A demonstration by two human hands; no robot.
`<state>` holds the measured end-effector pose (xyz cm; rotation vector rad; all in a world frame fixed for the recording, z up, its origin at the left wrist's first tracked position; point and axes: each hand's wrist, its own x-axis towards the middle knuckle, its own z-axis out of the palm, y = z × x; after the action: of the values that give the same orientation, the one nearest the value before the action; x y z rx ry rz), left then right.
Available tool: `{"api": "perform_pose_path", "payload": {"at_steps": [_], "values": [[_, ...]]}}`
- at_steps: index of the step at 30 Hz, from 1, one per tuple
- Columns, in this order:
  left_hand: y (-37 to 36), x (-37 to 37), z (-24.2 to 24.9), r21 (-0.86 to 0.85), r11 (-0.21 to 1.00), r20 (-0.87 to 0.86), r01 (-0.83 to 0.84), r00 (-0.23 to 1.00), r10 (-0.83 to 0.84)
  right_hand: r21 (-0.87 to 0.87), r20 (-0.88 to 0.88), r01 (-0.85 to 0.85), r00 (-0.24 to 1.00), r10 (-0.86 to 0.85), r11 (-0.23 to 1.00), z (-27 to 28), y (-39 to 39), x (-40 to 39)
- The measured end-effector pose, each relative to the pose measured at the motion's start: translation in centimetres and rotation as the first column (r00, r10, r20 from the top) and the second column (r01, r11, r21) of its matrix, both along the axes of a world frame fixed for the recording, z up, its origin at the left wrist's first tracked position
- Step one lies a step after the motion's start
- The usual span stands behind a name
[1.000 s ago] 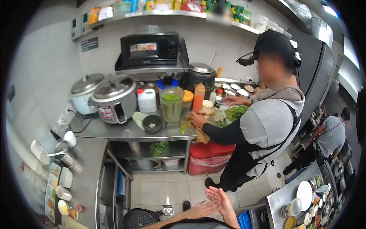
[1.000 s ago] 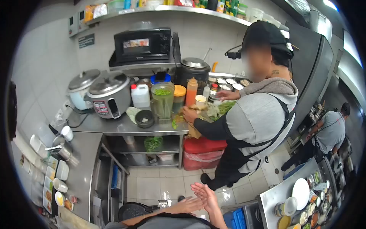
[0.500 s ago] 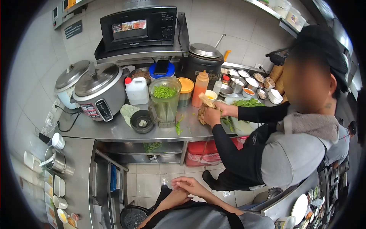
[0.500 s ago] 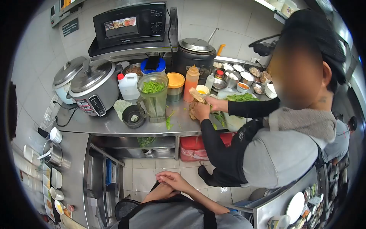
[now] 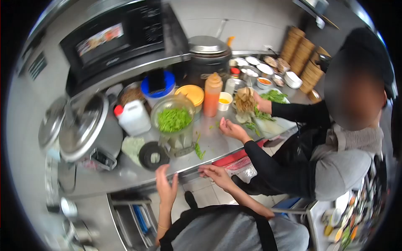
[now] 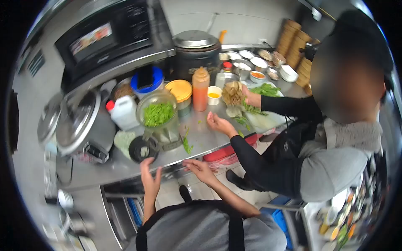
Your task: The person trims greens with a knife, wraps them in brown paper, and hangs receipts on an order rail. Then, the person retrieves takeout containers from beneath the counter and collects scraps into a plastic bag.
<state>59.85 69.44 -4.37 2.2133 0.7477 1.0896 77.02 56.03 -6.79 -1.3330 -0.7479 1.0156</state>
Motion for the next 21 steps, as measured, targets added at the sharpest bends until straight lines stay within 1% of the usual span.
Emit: {"api": "perform_pose_path", "payload": {"at_steps": [1,2,5,6,8,9,11,13,14,17,18,19,20,21], "values": [[1.4,0.2,-0.2,-0.088,0.995,0.095,-0.041,0.994,0.049,-0.021,-0.042,0.050,0.998,-0.051,0.999,-0.2,1.6,0.0],[2.4,0.6,-0.6,-0.128,0.991,0.111,-0.047,0.992,0.061,-0.065,-0.056,0.010,0.998,-0.014,0.998,-2.3,3.1,0.6],[4.6,2.3,-1.6,-0.116,0.993,0.183,0.018,0.983,0.003,-0.066,-0.069,0.160,0.984,-0.165,0.985,-3.7,7.6,0.4],[5.0,2.7,-1.3,-0.022,0.999,0.130,0.025,0.991,-0.022,-0.079,-0.115,0.098,0.988,-0.107,0.992,-4.7,9.1,0.7],[6.3,3.2,-3.3,-0.134,0.988,0.237,0.074,0.971,-0.041,-0.021,-0.072,0.206,0.976,-0.207,0.978,-4.5,11.5,-0.2],[6.7,3.9,-3.3,-0.189,0.977,0.294,0.098,0.955,-0.039,0.010,-0.046,0.253,0.967,-0.252,0.967,-4.3,12.2,-0.2],[7.0,5.3,-2.4,-0.208,0.972,0.296,0.112,0.954,-0.046,0.032,-0.080,0.233,0.970,-0.229,0.972,-3.3,12.7,1.6],[7.3,5.0,-2.9,-0.235,0.966,0.276,0.106,0.960,-0.039,0.060,-0.134,0.186,0.975,-0.176,0.981,-3.4,13.0,1.9],[7.7,5.1,-3.2,-0.228,0.963,0.317,0.145,0.946,-0.067,0.057,-0.144,0.154,0.979,-0.145,0.986,-3.6,13.0,2.1],[8.5,5.2,-3.4,-0.227,0.971,0.288,0.075,0.958,-0.006,0.015,0.011,0.081,0.997,-0.081,0.997,-4.5,13.0,3.6],[8.2,5.8,-2.8,-0.129,0.992,0.295,0.004,0.955,0.034,0.005,0.067,0.041,0.997,-0.041,0.999,-4.0,12.6,4.6],[7.6,6.3,-2.4,0.045,0.993,0.263,-0.112,0.960,0.097,-0.008,0.123,0.000,0.992,0.000,1.000,-3.0,11.8,6.0],[6.7,6.9,-2.1,0.220,0.950,0.242,-0.220,0.956,0.165,-0.022,0.178,-0.040,0.983,0.043,0.999,-2.2,11.0,7.6],[6.1,7.5,-1.9,0.390,0.866,0.233,-0.312,0.944,0.235,0.034,0.238,-0.010,0.971,0.002,0.999,-1.6,10.4,9.3]]}}
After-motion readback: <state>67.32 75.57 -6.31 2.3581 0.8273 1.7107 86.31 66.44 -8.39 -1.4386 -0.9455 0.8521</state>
